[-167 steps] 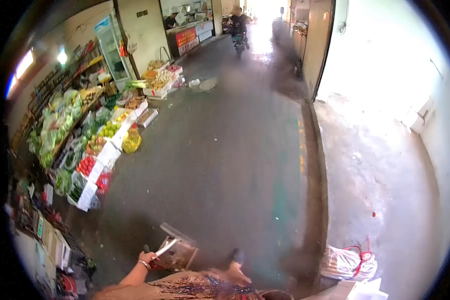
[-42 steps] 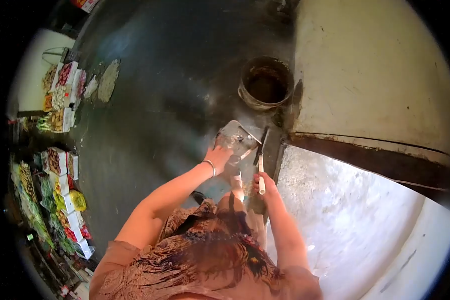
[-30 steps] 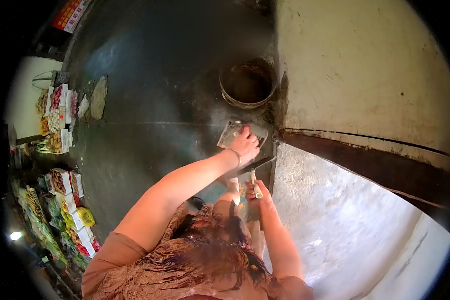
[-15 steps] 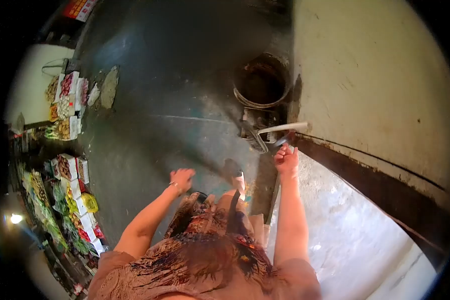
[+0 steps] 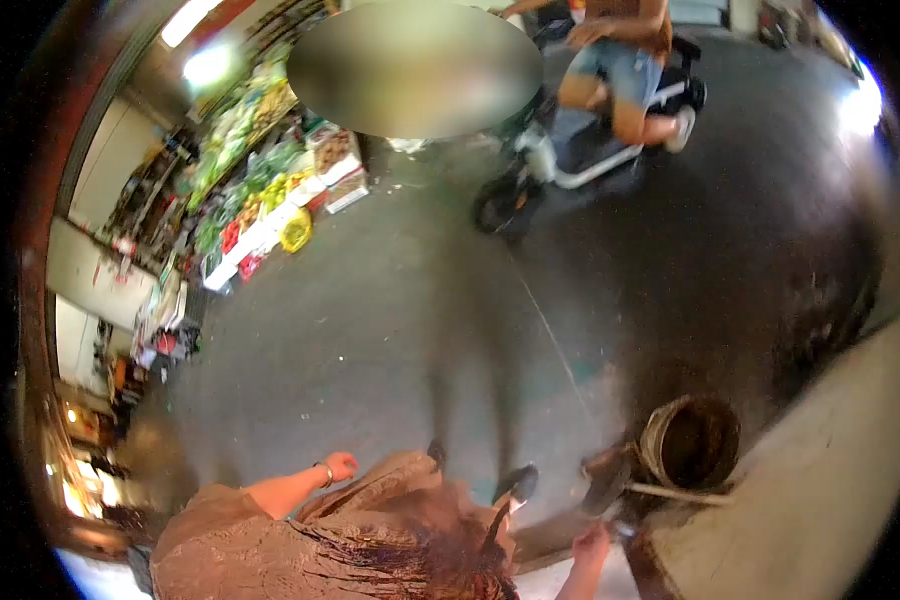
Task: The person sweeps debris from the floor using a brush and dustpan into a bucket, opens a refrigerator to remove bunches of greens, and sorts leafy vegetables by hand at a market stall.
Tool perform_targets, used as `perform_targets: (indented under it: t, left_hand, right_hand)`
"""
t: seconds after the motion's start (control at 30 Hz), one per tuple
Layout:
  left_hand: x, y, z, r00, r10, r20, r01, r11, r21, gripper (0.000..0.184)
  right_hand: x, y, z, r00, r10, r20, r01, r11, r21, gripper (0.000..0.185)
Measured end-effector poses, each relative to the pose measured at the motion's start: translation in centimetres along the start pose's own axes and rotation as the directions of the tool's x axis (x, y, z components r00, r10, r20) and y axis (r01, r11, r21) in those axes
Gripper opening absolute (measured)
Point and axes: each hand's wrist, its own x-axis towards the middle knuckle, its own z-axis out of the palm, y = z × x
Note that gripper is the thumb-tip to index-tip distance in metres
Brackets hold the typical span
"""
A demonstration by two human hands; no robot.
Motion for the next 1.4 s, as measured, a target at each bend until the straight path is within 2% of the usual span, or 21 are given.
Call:
perform_targets:
  t: [0.07, 0.23, 0.27, 0.3, 0.33, 0.4, 0.43, 0.6, 0.67, 0.73, 0.8, 0.83, 0.87, 0.93, 0.97, 1.0, 1.07, 1.1, 1.17, 1.33, 1.4]
  left_hand:
    - [-0.3, -3.7, 1.0, 0.997, 0.031, -0.073, -0.033, 0.999, -0.036, 0.026]
    - [2.0, -12.1, 4.4, 0.986, 0.139, -0.095, -0.145, 0.987, -0.066, 0.024]
    - [2.6, -13.5, 5.0, 0.984, 0.175, -0.03, -0.177, 0.984, -0.038, 0.024]
    - [5.2, -15.5, 6.3, 0.959, 0.278, 0.053, -0.282, 0.924, 0.257, 0.024]
    - [5.2, -16.4, 6.9, 0.957, 0.287, 0.044, -0.29, 0.929, 0.232, 0.024]
    - [5.3, -18.7, 7.5, 0.988, 0.149, -0.041, -0.155, 0.95, -0.271, 0.025]
    - [6.4, -19.6, 8.1, 0.999, 0.032, 0.04, -0.006, 0.849, -0.528, 0.026]
    - [5.0, -19.9, 2.5, 0.999, -0.036, -0.023, 0.014, 0.783, -0.621, 0.023]
    - [5.6, -21.9, 0.9, 0.997, -0.076, -0.028, 0.026, 0.627, -0.778, 0.023]
    - [7.6, -24.3, -0.1, 0.995, -0.097, -0.03, 0.034, 0.598, -0.801, 0.025]
    - [10.1, -26.8, -0.5, 0.969, -0.2, -0.147, -0.021, 0.524, -0.852, 0.028]
    - [10.3, -27.6, -0.9, 0.948, -0.258, -0.188, -0.011, 0.561, -0.828, 0.026]
    - [10.7, -28.4, -1.2, 0.945, -0.265, -0.191, -0.011, 0.558, -0.83, 0.026]
    - [11.5, -29.6, -1.1, 0.943, -0.248, -0.221, -0.061, 0.523, -0.85, 0.025]
    - [11.2, -29.4, -1.3, 0.938, -0.309, -0.161, 0.0, 0.462, -0.887, 0.023]
    - [12.0, -29.8, -0.7, 0.939, -0.304, -0.161, 0.0, 0.467, -0.884, 0.023]
    - [13.4, -30.6, 0.6, 0.934, -0.323, -0.154, -0.051, 0.305, -0.951, 0.021]
    - [13.2, -30.4, 0.1, 0.934, -0.324, -0.153, -0.047, 0.312, -0.949, 0.021]
    - [12.7, -29.2, -0.6, 0.941, -0.318, -0.115, -0.065, 0.166, -0.984, 0.019]
    - [16.0, -28.9, -5.8, 0.961, -0.273, -0.035, -0.017, 0.069, -0.997, 0.024]
    - [18.2, -28.8, -8.0, 0.96, -0.279, -0.037, -0.014, 0.086, -0.996, 0.024]
  right_hand:
    - [-0.1, 0.6, 1.1, 0.996, 0.006, 0.085, 0.014, 0.973, -0.229, 0.021]
    - [-0.8, 2.2, 6.2, 0.993, -0.008, 0.118, 0.063, 0.88, -0.47, 0.02]
    - [-1.1, 2.7, 7.2, 0.989, -0.016, 0.148, 0.09, 0.852, -0.515, 0.02]
    - [-1.8, 3.3, 8.5, 0.987, -0.023, 0.161, 0.105, 0.849, -0.518, 0.008]
    - [-2.3, 4.2, 9.6, 0.984, -0.036, 0.174, 0.125, 0.837, -0.533, 0.008]
    - [-3.3, 6.4, 12.0, 0.965, -0.146, 0.217, 0.254, 0.72, -0.646, 0.019]
    - [-3.7, 7.3, 12.9, 0.967, -0.112, 0.229, 0.241, 0.694, -0.678, 0.01]
    - [-8.7, 13.6, 18.7, 0.951, -0.161, 0.264, 0.309, 0.44, -0.843, 0.022]
    - [-9.4, 15.8, 20.2, 0.938, -0.067, 0.339, 0.337, 0.404, -0.85, 0.026]
    - [-8.7, 17.2, 21.4, 0.938, -0.052, 0.343, 0.326, 0.475, -0.817, 0.024]
    - [-8.6, 18.6, 23.6, 0.978, 0.05, 0.201, 0.142, 0.545, -0.826, 0.023]
    - [-8.0, 19.4, 24.7, 0.98, 0.077, 0.186, 0.141, 0.4, -0.906, 0.023]
    - [-8.4, 20.7, 25.7, 0.979, 0.083, 0.189, 0.141, 0.395, -0.908, 0.023]
    - [-8.8, 22.7, 27.7, 0.95, -0.01, 0.312, 0.311, 0.094, -0.946, 0.024]
    - [-10.0, 23.3, 29.3, 0.983, 0.073, 0.169, 0.122, 0.428, -0.895, 0.026]
    - [-9.8, 23.9, 30.3, 0.983, 0.07, 0.168, 0.122, 0.434, -0.893, 0.026]
    - [-9.3, 25.4, 32.6, 0.988, 0.066, 0.142, 0.115, 0.313, -0.943, 0.027]
    - [-10.0, 26.3, 33.2, 0.965, -0.014, 0.261, 0.259, 0.176, -0.95, 0.026]
    - [-9.5, 27.5, 35.1, 0.97, -0.021, 0.241, 0.241, 0.176, -0.954, 0.026]
    - [-7.0, 29.9, 41.0, 0.984, -0.032, 0.172, 0.174, 0.057, -0.983, 0.021]
    - [-6.8, 31.2, 43.8, 0.966, -0.012, 0.257, 0.256, -0.048, -0.965, 0.018]
